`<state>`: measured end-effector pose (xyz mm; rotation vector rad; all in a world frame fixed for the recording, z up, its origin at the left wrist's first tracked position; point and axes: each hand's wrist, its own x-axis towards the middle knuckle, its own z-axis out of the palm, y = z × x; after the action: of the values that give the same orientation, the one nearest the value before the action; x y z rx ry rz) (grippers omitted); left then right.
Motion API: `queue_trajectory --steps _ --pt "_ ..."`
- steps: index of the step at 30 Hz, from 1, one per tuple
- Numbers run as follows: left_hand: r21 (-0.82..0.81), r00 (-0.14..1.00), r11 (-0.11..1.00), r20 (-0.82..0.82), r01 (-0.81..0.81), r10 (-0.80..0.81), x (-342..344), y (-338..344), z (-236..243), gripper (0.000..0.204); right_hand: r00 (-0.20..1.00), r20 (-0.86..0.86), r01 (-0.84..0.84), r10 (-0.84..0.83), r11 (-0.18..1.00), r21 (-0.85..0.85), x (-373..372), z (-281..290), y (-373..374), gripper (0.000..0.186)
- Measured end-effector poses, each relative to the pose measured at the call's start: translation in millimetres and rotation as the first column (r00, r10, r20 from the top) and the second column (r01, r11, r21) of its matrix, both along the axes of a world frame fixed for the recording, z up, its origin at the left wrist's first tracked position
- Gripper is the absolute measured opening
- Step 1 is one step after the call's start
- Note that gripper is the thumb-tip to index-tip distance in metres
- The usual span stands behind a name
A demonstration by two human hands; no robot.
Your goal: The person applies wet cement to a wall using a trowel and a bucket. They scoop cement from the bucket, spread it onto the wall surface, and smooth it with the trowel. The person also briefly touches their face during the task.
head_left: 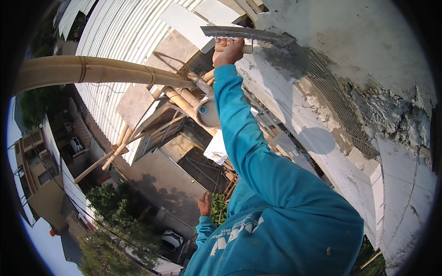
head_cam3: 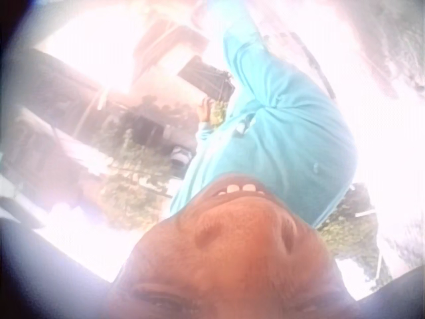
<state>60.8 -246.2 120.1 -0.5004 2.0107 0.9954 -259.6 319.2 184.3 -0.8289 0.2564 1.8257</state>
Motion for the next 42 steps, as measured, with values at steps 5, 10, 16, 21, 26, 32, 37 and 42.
queue_trajectory --steps 5,10,16,21,26,32,37,42 --pt "0.012 0.999 0.999 -0.027 0.032 -0.031 -17 10 7 0.05 0.987 -0.158 0.015 -0.033 0.994 -0.113 -39 6 3 0.021" --pt "-0.041 0.995 0.995 0.046 0.094 -0.092 -10 -9 -9 0.052 0.991 -0.097 -0.106 0.096 0.989 -0.102 -3 35 -56 0.019" --pt "0.019 1.0 1.0 -0.019 0.02 -0.02 -10 -2 -20 0.048 0.966 0.008 0.259 -0.259 0.965 -0.033 44 55 17 0.03" --pt "0.045 0.997 0.997 0.052 0.062 -0.064 -13 2 -25 0.049 0.918 -0.228 0.305 -0.323 0.946 -0.112 -8 85 58 0.025" --pt "0.009 0.996 0.997 0.035 0.082 -0.082 -30 14 1 0.052 0.957 -0.289 -0.032 0.023 0.999 -0.027 -46 73 -13 0.031" --pt "0.024 0.999 0.999 -0.002 0.046 -0.046 -29 14 5 0.047 0.991 -0.135 -0.003 -0.014 0.992 -0.124 46 31 -52 0.025" --pt "0.064 0.999 0.998 0.033 0.02 -0.022 2 2 -27 0.046 0.982 0.116 0.15 -0.146 0.989 -0.02 165 -21 -16 0.028" --pt "0.024 0.991 0.995 0.09 0.094 -0.095 5 14 -29 0.046 0.992 0.125 0.021 -0.01 0.996 -0.087 134 -33 -6 0.027"
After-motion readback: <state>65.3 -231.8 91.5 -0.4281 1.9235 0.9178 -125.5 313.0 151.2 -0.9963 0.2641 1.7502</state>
